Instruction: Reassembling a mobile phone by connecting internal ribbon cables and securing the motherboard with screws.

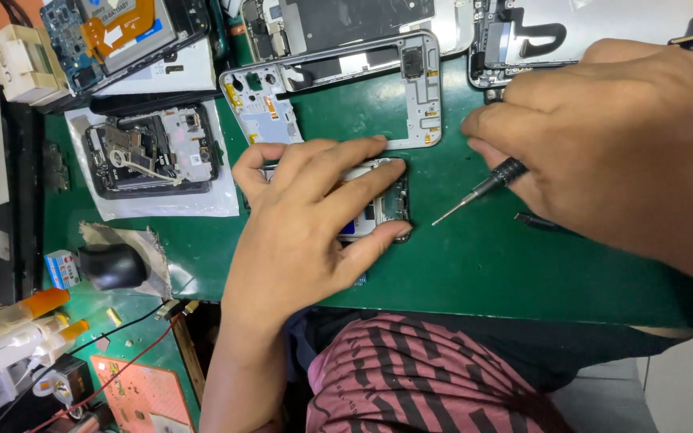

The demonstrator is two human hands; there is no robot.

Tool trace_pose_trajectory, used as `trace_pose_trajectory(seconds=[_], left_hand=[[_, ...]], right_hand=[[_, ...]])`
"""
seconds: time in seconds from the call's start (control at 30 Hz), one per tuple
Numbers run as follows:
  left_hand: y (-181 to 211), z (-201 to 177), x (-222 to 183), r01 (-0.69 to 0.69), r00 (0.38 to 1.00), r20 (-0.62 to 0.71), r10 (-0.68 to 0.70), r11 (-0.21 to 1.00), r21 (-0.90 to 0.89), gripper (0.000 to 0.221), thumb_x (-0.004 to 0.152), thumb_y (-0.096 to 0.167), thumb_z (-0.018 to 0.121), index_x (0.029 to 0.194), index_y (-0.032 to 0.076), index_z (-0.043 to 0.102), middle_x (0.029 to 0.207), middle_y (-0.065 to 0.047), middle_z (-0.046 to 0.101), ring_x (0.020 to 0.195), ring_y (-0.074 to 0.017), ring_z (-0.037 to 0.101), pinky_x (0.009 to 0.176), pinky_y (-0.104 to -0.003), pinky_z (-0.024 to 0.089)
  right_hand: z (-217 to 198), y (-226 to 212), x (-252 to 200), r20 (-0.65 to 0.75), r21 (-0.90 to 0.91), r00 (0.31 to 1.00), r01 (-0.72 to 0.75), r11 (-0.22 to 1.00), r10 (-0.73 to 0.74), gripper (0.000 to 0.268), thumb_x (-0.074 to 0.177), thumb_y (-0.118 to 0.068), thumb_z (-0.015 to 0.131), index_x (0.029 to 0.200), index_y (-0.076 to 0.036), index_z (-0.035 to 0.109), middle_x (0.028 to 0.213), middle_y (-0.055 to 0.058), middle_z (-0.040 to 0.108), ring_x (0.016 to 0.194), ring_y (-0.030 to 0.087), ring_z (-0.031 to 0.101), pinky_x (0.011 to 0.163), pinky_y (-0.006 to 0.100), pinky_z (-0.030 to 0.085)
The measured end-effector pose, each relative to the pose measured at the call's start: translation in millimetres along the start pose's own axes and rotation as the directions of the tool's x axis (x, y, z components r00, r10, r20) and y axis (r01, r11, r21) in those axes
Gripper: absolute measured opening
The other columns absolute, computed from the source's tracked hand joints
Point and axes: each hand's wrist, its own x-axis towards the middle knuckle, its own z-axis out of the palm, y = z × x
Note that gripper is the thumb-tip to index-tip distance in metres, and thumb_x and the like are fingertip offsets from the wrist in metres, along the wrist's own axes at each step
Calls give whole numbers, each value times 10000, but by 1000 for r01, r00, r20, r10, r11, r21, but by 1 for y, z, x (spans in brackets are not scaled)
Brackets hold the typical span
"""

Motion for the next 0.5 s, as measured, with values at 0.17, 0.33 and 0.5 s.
trace_pose_trajectory(seconds=[0.17,0.33,0.5], left_hand=[[1,4,-1,25,1000,-12,-25,999,30,292,836,350,554,1032,136,588,1123,-11,530,976,-221,497,804,-420,207],[1,2,-3,36,999,-24,-35,997,69,254,848,341,521,1016,164,590,1119,-11,520,980,-221,490,802,-424,206],[2,6,-7,70,995,-75,-63,993,97,203,837,296,544,1000,188,598,1115,-10,523,972,-221,497,799,-436,212]], right_hand=[[-1,0,1,32,17,999,-21,1000,21,210,743,-180,549,922,-270,615,676,-114,531,662,176,564,677,300,485],[-2,-1,2,110,-93,994,-18,996,28,127,905,-362,509,965,-349,620,660,-140,523,649,147,572,599,278,494],[1,-2,1,85,-62,996,29,998,-24,145,896,-381,518,956,-326,639,637,-102,510,595,200,549,578,299,483]])
